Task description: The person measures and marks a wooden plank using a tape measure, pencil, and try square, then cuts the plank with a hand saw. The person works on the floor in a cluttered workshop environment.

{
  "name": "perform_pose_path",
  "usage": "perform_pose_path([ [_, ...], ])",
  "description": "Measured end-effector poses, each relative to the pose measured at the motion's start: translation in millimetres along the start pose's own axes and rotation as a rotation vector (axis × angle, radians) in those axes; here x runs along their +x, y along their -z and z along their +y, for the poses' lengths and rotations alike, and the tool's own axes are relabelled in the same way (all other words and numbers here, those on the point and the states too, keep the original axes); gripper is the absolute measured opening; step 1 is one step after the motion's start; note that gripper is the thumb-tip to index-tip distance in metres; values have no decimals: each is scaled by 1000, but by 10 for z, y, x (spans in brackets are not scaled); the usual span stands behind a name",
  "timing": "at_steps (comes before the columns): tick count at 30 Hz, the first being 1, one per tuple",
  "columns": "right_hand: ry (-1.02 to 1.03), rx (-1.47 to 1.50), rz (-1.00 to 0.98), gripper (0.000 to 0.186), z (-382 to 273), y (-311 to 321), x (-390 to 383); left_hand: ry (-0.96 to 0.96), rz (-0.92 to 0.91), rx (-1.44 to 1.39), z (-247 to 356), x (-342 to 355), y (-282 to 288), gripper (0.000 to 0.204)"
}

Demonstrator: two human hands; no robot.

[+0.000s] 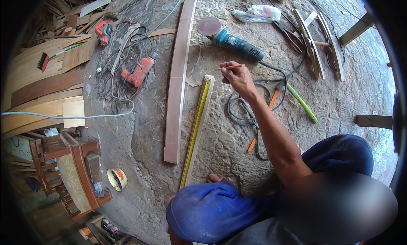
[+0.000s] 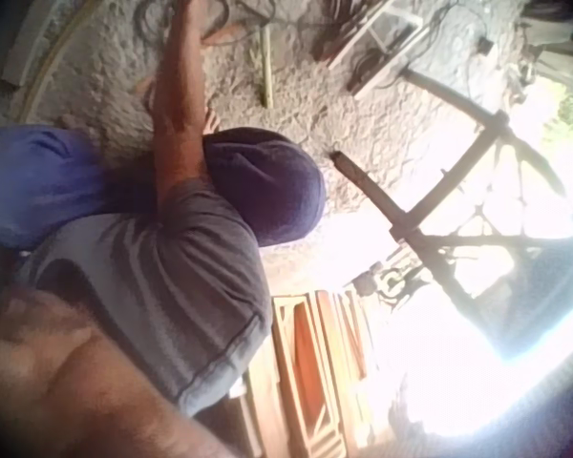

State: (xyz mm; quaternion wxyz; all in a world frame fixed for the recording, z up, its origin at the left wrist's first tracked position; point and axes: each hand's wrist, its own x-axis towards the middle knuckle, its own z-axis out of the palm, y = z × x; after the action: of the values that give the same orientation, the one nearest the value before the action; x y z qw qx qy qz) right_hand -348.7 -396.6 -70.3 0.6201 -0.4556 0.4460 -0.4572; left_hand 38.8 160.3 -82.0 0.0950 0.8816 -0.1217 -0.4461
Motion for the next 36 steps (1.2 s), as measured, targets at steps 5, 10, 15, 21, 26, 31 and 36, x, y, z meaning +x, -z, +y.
perform_pose_path([
  [5, 349, -676, 119, 16, 270, 44, 66, 5, -10, 5, 9, -8, 18, 29],
  [10, 162, -401, 63, 19, 455, -5, 131, 10, -24, 6, 22, 16, 17, 29],
  [15, -27, -21, -63, 24, 419, -133, 185, 33, -49, -20, 216, -100, -19, 28],
  [21, 87, -298, -89, 22, 419, -200, 144, 22, -55, -126, 542, -345, -67, 30],
  [26, 101, -328, -134, 20, 458, -237, 187, 0, -2, -65, 631, -397, -62, 35],
  [31, 120, -263, -90, 20, 471, -266, 225, -21, 25, 15, 703, -470, -51, 36],
  [36, 111, -292, -118, 17, 480, -260, 218, -37, 29, 8, 707, -453, -61, 37],
])
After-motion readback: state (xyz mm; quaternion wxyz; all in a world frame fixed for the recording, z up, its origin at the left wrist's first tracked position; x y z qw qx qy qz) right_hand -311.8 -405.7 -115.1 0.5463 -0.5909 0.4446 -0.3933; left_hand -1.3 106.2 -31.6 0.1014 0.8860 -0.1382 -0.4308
